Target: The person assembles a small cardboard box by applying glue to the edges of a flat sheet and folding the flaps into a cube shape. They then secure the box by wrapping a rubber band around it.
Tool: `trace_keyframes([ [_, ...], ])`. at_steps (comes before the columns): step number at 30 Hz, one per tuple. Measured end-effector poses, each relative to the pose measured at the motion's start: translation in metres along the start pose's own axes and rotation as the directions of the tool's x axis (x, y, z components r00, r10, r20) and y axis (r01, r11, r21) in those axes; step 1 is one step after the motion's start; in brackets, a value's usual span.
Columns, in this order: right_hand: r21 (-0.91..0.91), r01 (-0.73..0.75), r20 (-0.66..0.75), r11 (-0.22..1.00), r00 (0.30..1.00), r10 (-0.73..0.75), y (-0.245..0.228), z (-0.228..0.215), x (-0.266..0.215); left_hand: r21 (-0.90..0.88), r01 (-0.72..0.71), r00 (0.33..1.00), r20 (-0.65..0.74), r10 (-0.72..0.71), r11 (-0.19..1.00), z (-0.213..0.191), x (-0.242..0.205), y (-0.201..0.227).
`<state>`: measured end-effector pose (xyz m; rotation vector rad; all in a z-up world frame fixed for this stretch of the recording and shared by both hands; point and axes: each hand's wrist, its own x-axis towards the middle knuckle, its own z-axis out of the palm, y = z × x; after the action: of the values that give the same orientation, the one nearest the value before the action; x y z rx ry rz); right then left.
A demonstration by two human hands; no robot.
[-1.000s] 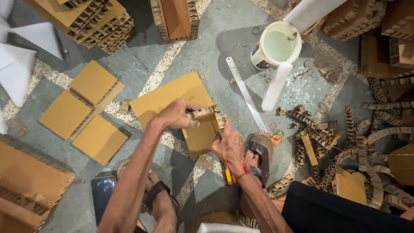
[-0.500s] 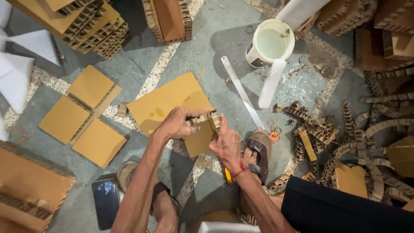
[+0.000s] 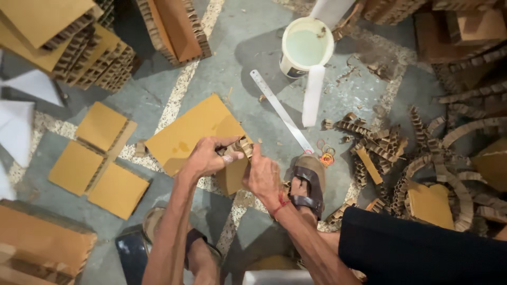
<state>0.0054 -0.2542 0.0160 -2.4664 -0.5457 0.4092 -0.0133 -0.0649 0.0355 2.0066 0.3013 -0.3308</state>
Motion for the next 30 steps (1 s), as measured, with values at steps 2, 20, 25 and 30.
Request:
trace_keyframes([
  [2, 0.002, 0.005, -0.01, 1.0, 1.0, -0.005, 0.003, 0.0, -0.002, -0.03, 0.048, 0.996, -0.076, -0.05, 0.998, 0.01, 0.0, 0.004],
  [20, 0.069, -0.069, 0.103, 0.995, 0.993, 0.062, 0.006, -0.012, -0.002, -0.204, 0.198, 0.969, -0.105, -0.223, 0.959, 0.033, 0.017, -0.017],
  [25, 0.121, -0.064, 0.085, 0.991, 0.995, 0.054, 0.008, -0.013, -0.003, -0.038, 0.229, 0.961, -0.147, -0.232, 0.973, 0.032, 0.015, -0.002],
  [30, 0.114, -0.074, 0.078, 0.991, 0.995, 0.065, 0.008, -0.011, -0.002, 0.076, 0.251, 0.95, -0.209, -0.231, 0.965, 0.038, 0.01, 0.021],
])
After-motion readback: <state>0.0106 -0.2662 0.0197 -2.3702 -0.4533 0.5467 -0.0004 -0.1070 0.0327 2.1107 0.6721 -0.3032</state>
